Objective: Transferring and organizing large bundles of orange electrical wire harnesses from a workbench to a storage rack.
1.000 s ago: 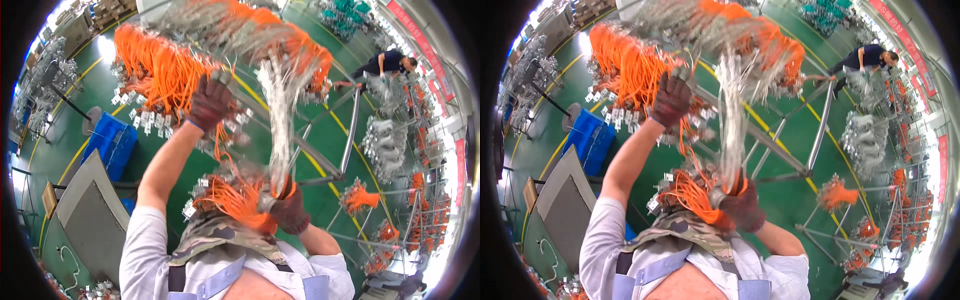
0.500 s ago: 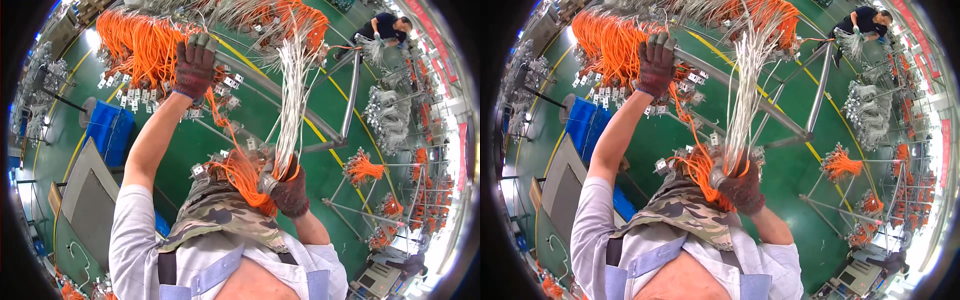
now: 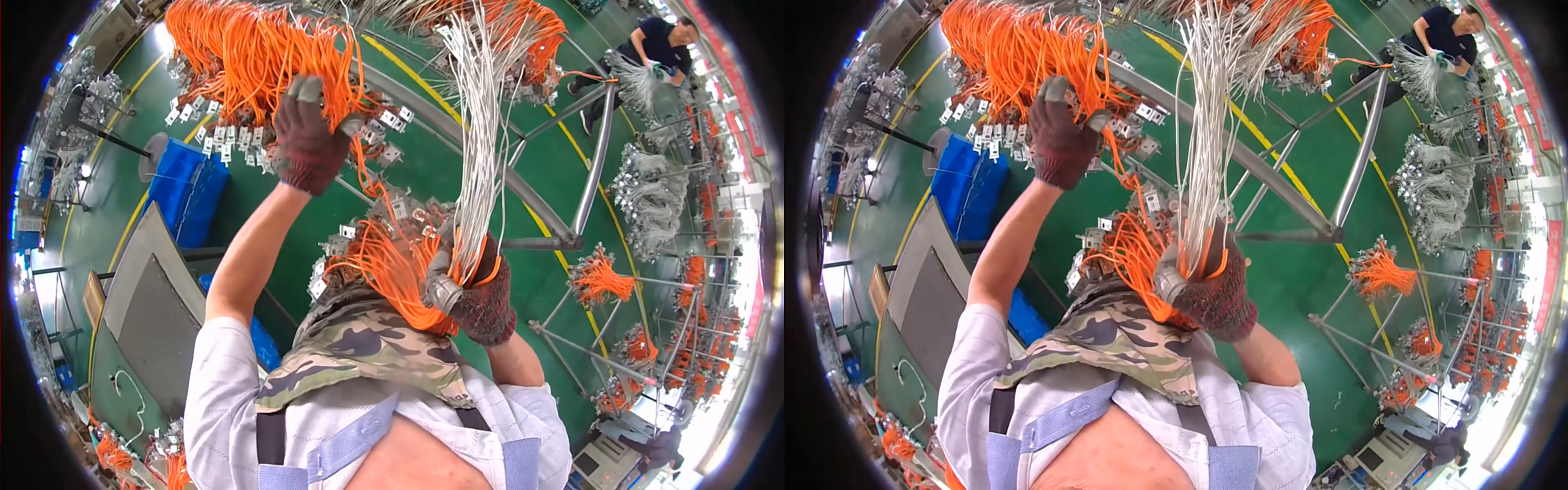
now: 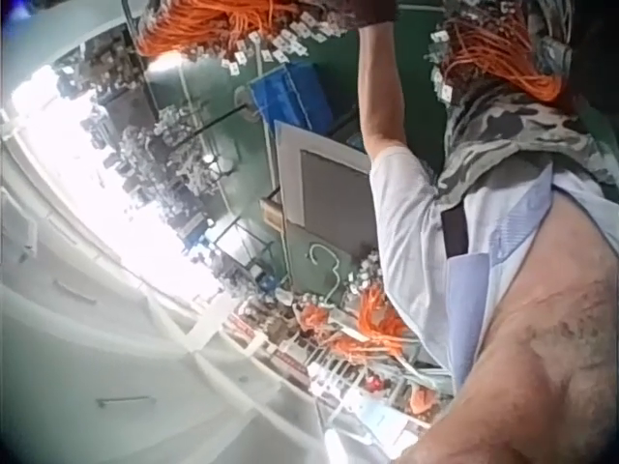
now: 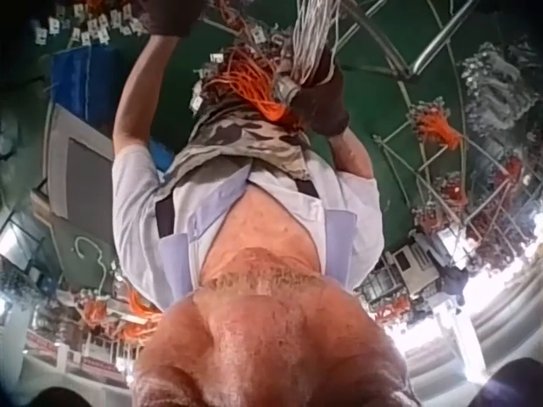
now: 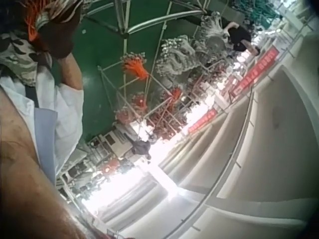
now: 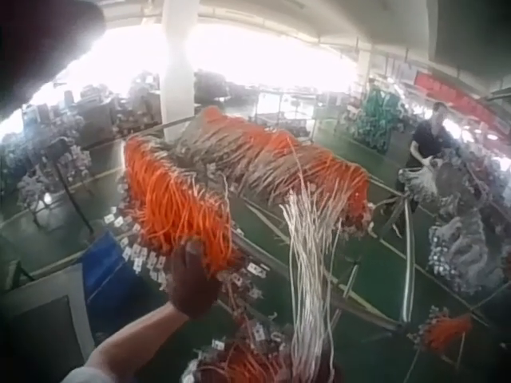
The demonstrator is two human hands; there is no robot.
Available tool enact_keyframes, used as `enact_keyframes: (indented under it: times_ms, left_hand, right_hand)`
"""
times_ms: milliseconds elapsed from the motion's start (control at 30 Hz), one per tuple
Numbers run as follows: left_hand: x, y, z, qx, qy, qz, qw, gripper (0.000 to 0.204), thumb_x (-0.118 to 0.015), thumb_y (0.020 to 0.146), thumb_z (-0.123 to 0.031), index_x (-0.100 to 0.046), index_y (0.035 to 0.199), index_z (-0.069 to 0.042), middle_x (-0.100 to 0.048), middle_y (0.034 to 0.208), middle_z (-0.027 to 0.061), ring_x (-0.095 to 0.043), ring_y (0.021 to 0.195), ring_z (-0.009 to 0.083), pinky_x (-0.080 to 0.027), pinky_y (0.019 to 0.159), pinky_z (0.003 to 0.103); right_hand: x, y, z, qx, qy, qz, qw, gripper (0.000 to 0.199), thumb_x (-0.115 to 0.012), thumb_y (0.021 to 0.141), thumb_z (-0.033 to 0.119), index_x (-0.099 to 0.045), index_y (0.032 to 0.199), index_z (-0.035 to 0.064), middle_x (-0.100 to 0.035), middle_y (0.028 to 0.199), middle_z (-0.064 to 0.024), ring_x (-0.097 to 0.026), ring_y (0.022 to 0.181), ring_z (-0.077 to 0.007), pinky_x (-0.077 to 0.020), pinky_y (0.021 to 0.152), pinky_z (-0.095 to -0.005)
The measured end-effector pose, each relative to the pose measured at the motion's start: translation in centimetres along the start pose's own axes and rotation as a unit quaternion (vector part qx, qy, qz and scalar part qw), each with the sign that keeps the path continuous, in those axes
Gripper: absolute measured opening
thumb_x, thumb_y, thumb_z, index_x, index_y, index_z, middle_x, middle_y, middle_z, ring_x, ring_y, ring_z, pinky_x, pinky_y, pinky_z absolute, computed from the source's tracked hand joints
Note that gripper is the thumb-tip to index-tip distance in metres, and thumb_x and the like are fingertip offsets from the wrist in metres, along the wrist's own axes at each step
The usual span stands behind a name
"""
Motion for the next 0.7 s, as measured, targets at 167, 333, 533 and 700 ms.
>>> enact_keyframes:
  times_ms: [167,333,533,700]
  left_hand:
    - [-3.4,-5.8,1.4,0.244,-0.14,0.082,0.956,0.059,-0.082,0.086,-0.022,-0.054,0.134,-0.001,-0.064,0.124,0.0198,-0.065,0.115,0.0288,-0.053,0.098,0.04]
    - [-3.1,-3.7,-0.9,0.335,-0.131,0.125,0.925,0.042,-0.071,0.08,-0.008,-0.054,0.119,-0.008,-0.071,0.107,0.0172,-0.069,0.099,0.0405,-0.054,0.083,0.05]
    - [-3.2,-4.4,-0.3,0.348,-0.178,0.063,0.918,0.046,-0.078,0.079,-0.012,-0.054,0.118,-0.005,-0.07,0.101,0.0168,-0.069,0.095,0.0408,-0.054,0.081,0.048]
    - [0.8,-2.5,-4.6,0.202,-0.253,0.094,0.941,0.033,-0.074,0.09,-0.017,-0.057,0.116,-0.005,-0.064,0.098,0.0079,-0.063,0.088,0.02,-0.053,0.078,0.037]
  right_hand:
    - [-0.9,1.1,-0.1,0.021,-0.049,0.005,0.999,0.06,-0.067,0.077,-0.005,-0.048,0.134,0.0024,-0.063,0.083,-0.0082,-0.064,0.071,-0.0176,-0.0567,0.064,-0.0349]
    - [-1.4,1.2,-0.3,0.009,-0.012,0.035,0.999,0.059,-0.069,0.079,-0.003,-0.048,0.133,0.0013,-0.064,0.084,-0.0089,-0.065,0.071,-0.0181,-0.0575,0.064,-0.0355]
    - [-2.1,1.5,0.3,0.005,0.019,0.036,0.999,0.06,-0.072,0.078,-0.002,-0.048,0.133,0.0023,-0.064,0.084,-0.0091,-0.065,0.07,-0.018,-0.0574,0.064,-0.0351]
    - [-2.5,1.8,0.9,-0.019,0.082,0.022,0.996,0.047,-0.074,0.079,0.001,-0.054,0.122,0.0026,-0.066,0.085,-0.0061,-0.065,0.074,-0.0157,-0.0567,0.067,-0.0333]
Point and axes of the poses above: each hand's wrist, its own y-axis towards the middle knuckle, its own x-axis out of the back of the hand, z = x × y, the point moved 5 cm from there along y, towards the middle knuckle
